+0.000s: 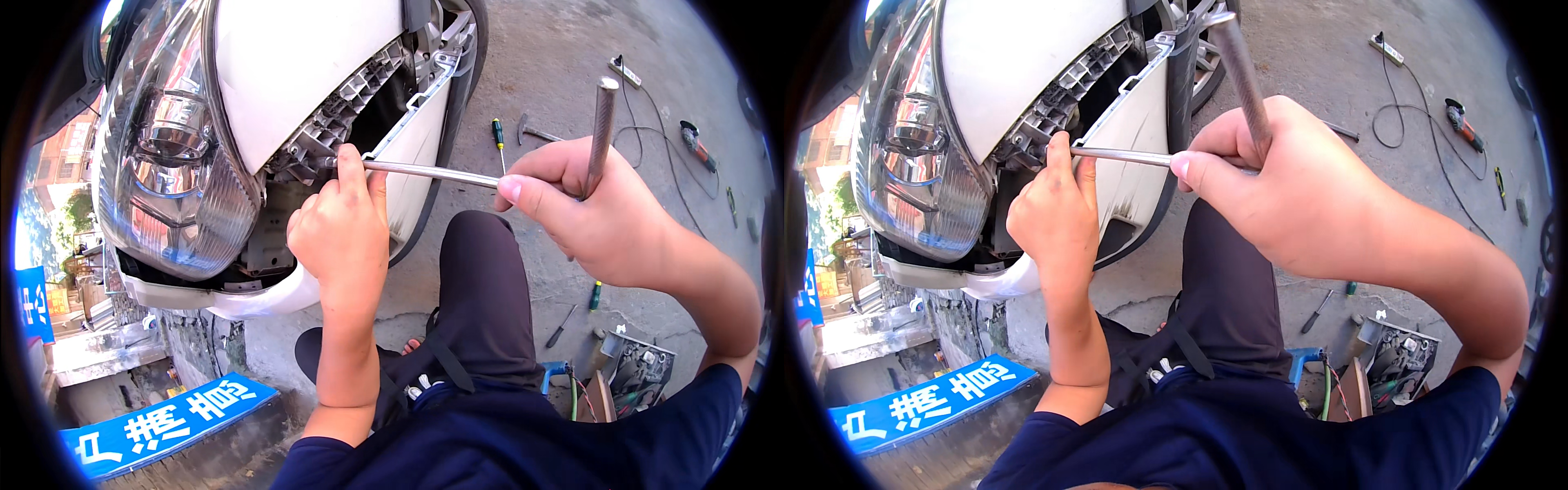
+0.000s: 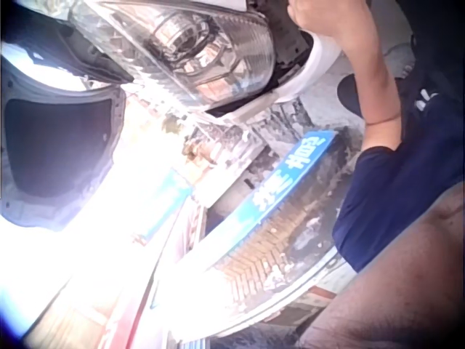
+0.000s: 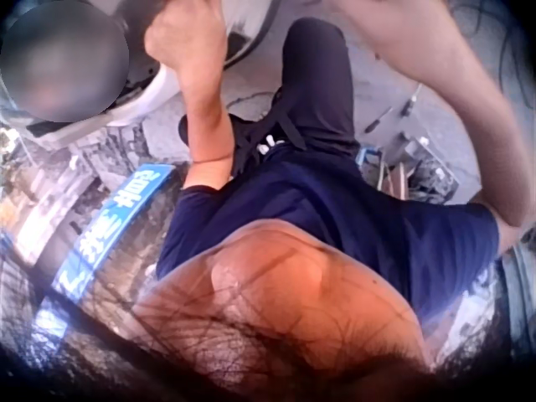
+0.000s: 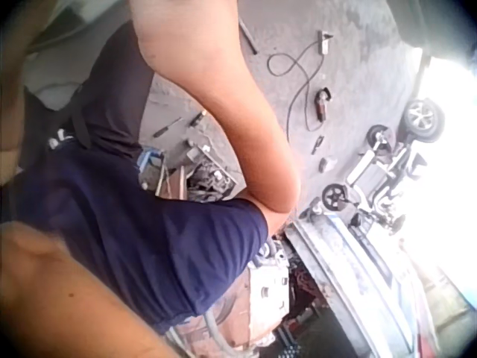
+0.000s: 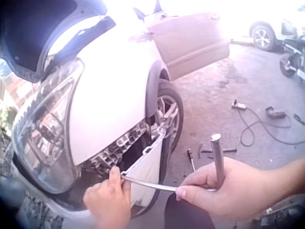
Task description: The person uses a T-handle wrench and a screwdriver to remove bolts and fasteners from the front bumper and headlight area of a white car. They manipulate the bumper cover and headlight assembly to detach components while working in a garage.
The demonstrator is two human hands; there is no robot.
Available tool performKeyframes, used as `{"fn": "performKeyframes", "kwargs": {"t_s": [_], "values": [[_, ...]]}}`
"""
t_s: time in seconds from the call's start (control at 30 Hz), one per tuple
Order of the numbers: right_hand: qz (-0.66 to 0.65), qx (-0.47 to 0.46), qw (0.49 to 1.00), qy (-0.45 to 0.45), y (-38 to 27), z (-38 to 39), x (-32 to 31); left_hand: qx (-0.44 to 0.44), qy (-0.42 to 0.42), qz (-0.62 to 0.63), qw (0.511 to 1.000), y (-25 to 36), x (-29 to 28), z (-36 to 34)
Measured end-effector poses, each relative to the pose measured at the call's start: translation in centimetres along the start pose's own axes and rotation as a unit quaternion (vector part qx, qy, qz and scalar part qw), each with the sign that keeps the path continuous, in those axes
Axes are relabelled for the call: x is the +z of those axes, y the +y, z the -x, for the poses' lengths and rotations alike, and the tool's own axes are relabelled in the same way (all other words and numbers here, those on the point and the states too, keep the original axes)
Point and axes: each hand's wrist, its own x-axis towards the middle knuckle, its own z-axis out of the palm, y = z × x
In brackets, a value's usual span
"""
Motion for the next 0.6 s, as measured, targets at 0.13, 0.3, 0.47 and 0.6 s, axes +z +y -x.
{"fn": "performKeyframes", "kwargs": {"t_s": [0.13,0.3,0.47,0.6], "values": [[-0.091,0.040,0.995,-0.024,0.8,-0.4,-0.8,-0.003,-0.018,-0.012,1.000,0.1,0.0,-0.3],[-0.303,0.124,0.942,-0.077,0.8,-1.2,-1.0,-0.008,-0.022,-0.015,1.000,0.2,0.0,-0.3],[-0.239,0.155,0.958,-0.045,0.0,-0.8,-0.5,-0.007,0.014,-0.031,0.999,0.2,0.2,-0.3],[0.197,-0.213,0.957,0.016,2.3,-1.6,0.3,-0.013,0.010,-0.020,1.000,0.6,0.0,-0.2]]}}
